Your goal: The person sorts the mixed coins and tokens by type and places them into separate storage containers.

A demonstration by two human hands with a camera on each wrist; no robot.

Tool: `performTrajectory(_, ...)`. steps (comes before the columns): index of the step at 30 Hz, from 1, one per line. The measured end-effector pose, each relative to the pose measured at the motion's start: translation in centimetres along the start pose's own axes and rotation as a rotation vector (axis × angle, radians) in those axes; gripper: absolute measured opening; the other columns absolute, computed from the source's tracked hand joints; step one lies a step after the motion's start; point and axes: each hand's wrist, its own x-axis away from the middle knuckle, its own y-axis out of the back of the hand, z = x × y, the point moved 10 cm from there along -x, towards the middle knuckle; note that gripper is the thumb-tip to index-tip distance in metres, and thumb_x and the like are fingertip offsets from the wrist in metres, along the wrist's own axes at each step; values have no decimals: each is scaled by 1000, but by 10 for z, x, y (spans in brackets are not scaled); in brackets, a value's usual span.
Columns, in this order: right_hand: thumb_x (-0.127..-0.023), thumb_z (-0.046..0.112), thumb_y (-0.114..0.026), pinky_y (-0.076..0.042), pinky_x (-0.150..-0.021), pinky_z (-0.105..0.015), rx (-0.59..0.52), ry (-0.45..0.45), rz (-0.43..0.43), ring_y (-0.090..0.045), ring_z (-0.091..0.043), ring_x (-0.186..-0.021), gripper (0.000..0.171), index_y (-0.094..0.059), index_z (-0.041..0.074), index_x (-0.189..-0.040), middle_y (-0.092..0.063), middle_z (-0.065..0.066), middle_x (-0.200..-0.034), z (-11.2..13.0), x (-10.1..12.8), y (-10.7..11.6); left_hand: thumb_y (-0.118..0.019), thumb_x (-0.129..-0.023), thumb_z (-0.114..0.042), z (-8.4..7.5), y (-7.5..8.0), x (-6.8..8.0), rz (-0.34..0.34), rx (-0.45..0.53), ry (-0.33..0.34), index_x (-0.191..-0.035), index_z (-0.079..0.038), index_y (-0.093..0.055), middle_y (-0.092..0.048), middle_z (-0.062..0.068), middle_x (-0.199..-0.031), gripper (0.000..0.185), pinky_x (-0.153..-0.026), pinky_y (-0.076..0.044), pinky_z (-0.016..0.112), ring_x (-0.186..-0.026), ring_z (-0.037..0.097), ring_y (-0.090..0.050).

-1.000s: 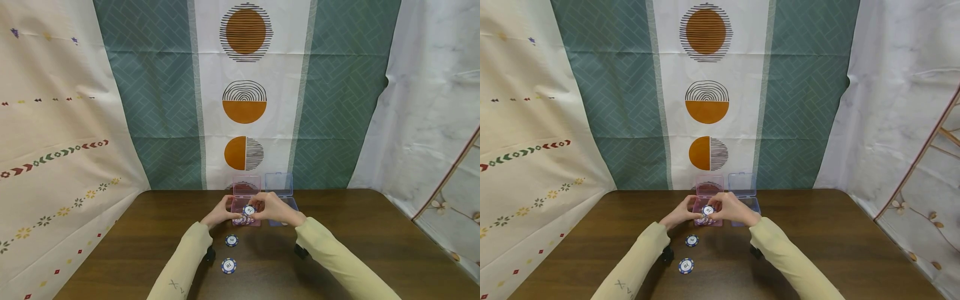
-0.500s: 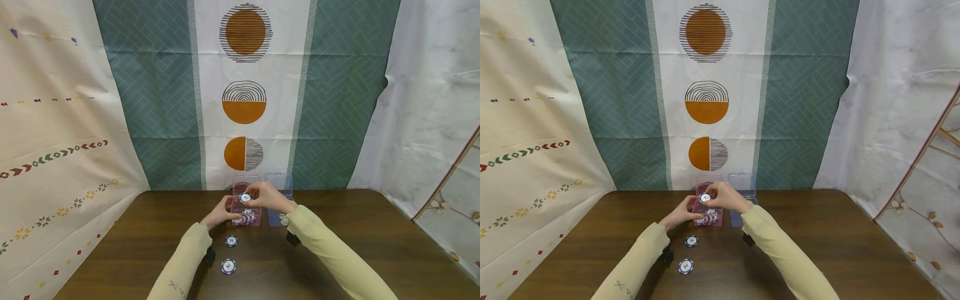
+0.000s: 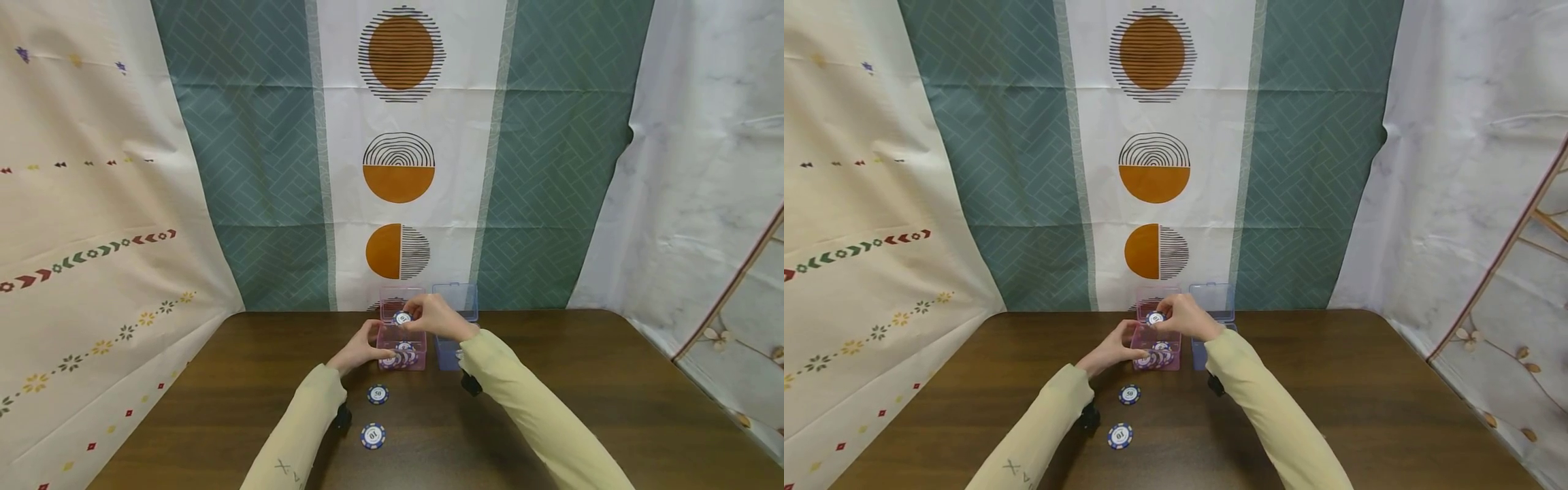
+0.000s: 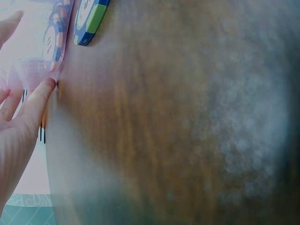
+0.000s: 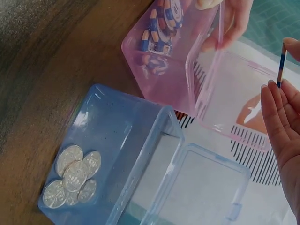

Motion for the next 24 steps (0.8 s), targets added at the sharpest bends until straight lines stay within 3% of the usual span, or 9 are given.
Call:
performTrajectory(7, -73, 13, -75, -47, -59, -22, 2, 2, 20, -54, -10, -63, 21, -66, 1, -87, -59, 2, -73, -6, -6, -13, -74, -75, -16, 25, 3, -14, -29, -39, -5, -129, -4, -31, -38, 19, -130, 70, -93, -30, 53, -119, 36, -37)
performTrajectory(16, -74, 14, -75, -49, -65, -23, 44, -27, 51, -57, -13, -71, 22, -66, 1, -90, -62, -2, -81, -12, -5, -21, -75, -74, -18, 26, 3, -15, -34, -36, 3, -128, -6, -32, -38, 20, -131, 70, -94, -30, 53, -118, 35, -38)
performTrajectory(24, -75, 12, -74, -50, -64, -29, -10, -64, 38, -59, -19, -73, 34, -61, -7, -100, -62, -17, -93, -15, -5, -15, -75, -74, -18, 26, 3, -15, -30, -33, -9, -128, -6, -33, -39, 17, -130, 69, -94, -29, 53, -118, 35, -38)
